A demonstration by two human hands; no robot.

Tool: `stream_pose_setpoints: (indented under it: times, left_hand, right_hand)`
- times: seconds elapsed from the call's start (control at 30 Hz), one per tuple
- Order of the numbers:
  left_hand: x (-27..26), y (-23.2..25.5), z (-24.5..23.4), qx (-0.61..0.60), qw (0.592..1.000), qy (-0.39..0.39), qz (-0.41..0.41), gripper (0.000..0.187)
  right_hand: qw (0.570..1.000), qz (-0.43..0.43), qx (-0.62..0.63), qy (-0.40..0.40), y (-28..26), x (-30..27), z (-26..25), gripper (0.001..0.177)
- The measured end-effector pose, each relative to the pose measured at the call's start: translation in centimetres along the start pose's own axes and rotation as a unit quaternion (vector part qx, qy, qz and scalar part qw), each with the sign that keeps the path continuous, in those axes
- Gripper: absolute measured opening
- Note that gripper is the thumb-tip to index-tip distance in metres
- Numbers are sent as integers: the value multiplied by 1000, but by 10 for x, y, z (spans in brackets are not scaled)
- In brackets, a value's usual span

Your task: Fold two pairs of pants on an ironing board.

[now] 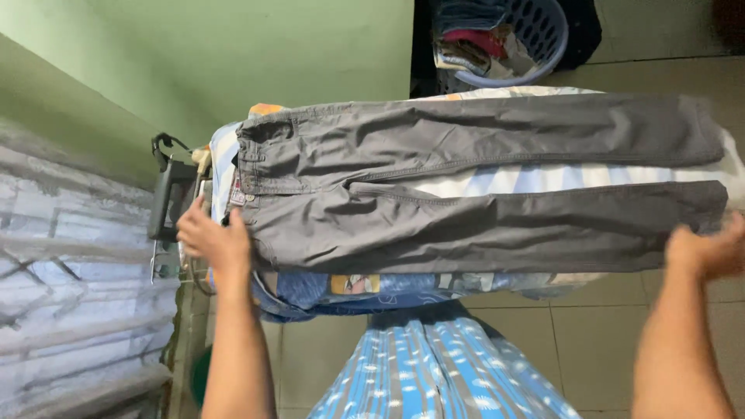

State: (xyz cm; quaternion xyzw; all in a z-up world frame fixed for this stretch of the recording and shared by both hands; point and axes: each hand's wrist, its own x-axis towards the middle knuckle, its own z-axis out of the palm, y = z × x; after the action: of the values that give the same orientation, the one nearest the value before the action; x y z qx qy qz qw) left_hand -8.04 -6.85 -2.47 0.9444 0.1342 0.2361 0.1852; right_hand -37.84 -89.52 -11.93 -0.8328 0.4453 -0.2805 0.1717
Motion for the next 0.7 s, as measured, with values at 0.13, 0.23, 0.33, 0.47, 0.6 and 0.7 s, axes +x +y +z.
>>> stream_pose_setpoints:
  times: [0.13,0.23,0.33,0.47,0.6,0.7]
  left_hand:
    - [-24,118,10,-136,963,1,231,53]
    - [-59,184,50,-180,921,-137,317,48]
    - [-78,230,85,-143,884,-247,371,61]
    - [-85,272,111,-44,847,-271,456,81]
    - [-88,291,121,-78,804,-276,521,79]
    - [-90,287,108,-62,803,-324,496,83]
  right_hand:
    - [989,-141,-39,9,-161,-51,15,45]
    - [968,-241,-46,-49,-203,-44,39,38]
    - [946,-297,-122,-39,-208,-19,62,42]
    - [933,-328,-111,-95,-207,21,63,41]
    - [911,-375,-65,-158,-204,45,45,34]
    - [902,-398,7,-166,-180,57,48,33]
